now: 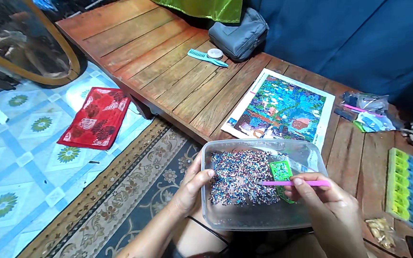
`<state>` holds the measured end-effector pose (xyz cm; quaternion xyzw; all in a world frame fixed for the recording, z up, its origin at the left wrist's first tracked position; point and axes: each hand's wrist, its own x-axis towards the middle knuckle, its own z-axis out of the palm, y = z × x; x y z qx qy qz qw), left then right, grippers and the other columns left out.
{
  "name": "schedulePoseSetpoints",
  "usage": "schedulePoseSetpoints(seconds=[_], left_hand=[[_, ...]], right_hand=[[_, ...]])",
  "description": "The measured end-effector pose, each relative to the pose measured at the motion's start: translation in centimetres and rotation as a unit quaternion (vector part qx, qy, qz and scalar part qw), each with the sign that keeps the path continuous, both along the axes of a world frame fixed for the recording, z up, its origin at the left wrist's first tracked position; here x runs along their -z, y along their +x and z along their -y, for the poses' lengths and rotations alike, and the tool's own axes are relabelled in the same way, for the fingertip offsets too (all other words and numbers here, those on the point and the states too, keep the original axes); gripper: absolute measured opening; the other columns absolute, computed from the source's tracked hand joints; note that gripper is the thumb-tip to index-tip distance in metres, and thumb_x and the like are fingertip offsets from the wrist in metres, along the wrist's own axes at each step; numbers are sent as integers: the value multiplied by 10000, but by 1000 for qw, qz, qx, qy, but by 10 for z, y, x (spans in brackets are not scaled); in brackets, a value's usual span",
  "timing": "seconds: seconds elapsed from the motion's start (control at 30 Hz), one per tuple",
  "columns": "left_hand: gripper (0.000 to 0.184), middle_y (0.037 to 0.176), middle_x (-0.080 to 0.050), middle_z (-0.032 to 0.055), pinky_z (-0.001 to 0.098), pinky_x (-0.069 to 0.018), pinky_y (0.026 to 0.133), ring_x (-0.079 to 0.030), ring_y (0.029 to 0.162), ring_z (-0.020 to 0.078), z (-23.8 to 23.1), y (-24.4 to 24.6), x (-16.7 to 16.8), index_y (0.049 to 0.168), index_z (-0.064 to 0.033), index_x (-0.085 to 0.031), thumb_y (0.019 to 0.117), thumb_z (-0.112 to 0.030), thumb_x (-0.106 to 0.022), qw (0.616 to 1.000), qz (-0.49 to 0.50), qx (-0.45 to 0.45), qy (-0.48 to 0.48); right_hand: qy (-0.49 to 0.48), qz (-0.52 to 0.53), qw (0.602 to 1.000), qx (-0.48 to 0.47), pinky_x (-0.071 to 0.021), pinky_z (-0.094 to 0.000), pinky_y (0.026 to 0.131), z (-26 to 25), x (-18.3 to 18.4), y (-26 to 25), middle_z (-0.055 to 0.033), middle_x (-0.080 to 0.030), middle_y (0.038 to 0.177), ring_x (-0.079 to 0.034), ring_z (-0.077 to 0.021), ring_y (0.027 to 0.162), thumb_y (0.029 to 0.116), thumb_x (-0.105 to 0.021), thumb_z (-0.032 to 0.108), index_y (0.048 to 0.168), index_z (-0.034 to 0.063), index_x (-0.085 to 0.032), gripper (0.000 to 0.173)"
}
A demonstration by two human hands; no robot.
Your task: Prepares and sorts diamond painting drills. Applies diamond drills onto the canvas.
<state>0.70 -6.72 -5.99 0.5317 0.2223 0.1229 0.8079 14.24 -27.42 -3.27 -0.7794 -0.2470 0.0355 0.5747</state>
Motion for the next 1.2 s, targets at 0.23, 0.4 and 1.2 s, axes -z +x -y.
schedulePoseSetpoints(seconds=[0.23,0.4,1.2], left_hand=[[563,1054,-661,-69,220,-574,745,-657,865,22,5,2,-4,1404,-256,-495,852,-330,-579,1000,-1,-24,5],[588,1140,-646,-62,214,-563,736,-647,891,22,5,3,-2,1443,-277,-476,865,-345,-561,999,-1,-21,31],[595,1188,-636,-51,176,-535,661,-631,817,5,6,6,-6,1480,-296,-450,889,-320,-518,998,-9,-28,64]], right_hand=[[-78,0,995,-68,-542,-139,559,4,5,3,120,-654,693,-628,50,600,919,-574,230,870,146,-683,146],[-37,4,999,-25,-555,-134,573,0,2,3,121,-686,750,-644,49,623,964,-569,210,941,131,-688,144],[-61,-12,984,-168,-546,-142,592,3,12,8,101,-687,744,-643,31,643,956,-574,247,967,151,-728,182]])
